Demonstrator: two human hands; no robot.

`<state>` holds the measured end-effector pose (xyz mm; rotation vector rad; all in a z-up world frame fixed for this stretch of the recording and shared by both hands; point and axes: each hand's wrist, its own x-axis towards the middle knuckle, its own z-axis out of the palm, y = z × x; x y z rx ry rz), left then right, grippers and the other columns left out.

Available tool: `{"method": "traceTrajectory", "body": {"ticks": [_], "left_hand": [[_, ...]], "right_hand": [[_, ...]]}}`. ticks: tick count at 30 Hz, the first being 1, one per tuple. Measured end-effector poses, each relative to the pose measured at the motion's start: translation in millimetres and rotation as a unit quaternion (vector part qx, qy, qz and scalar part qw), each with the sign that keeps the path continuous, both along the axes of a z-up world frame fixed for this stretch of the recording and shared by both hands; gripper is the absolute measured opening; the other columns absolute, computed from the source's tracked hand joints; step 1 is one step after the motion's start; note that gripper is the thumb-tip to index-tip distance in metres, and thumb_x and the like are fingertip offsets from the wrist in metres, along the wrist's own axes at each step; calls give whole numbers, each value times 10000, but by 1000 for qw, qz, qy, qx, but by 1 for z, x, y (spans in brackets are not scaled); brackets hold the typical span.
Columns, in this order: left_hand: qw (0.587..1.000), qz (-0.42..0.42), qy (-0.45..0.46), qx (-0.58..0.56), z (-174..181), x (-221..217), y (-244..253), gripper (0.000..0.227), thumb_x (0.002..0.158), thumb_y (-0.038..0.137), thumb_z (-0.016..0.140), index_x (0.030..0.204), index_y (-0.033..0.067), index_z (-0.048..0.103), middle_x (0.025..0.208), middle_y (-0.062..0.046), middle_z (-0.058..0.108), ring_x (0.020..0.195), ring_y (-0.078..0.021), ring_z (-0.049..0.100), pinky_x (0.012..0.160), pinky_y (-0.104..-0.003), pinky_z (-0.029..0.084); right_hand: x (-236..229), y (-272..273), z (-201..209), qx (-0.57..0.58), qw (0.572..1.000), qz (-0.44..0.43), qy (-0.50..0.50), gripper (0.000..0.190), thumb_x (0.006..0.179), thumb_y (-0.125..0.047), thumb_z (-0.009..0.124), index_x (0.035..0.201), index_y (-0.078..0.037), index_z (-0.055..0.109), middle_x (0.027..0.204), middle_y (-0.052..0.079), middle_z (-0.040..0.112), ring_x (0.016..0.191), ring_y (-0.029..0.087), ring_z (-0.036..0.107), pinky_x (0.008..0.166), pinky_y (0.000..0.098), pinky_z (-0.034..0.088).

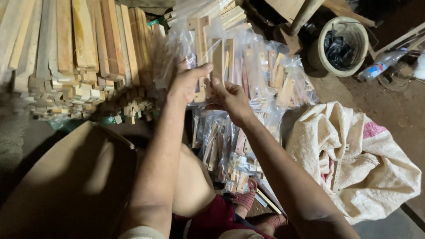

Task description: The person sorts wooden components by hand, removing pieces from a large white sack and placing them into plastic bags and onto a sorting tray.

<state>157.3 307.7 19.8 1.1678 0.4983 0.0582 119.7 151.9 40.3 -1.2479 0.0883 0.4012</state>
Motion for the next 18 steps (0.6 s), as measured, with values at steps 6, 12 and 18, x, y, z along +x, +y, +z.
{"method": "traceTrajectory", "body": {"ticks": [6,12,18], "left_hand": [[992,39,-33,118,-5,2,-15,794,685,494,956,1248,31,641,1031,-193,708,1039,-310,709,851,-543,584],[986,-75,-92,119,19,-19,-18,297,744,140,874,976,-4,758,810,-77,695,729,-156,640,664,-321,566],[962,-9,-86,260,-4,-9,-26,341,767,228,779,1063,60,748,840,-84,716,782,-189,710,630,-380,570]], "right_hand": [[-1,-9,-4,-14,999,20,-34,303,883,-136,820,1009,76,644,785,185,694,752,309,765,744,472,666],[14,-14,-28,11,999,-16,-36,326,895,-162,829,1043,54,635,804,141,692,768,289,768,773,486,667],[5,-11,-16,-22,999,-35,-17,436,981,-371,701,1095,44,636,868,197,722,780,315,762,718,502,667]]}}
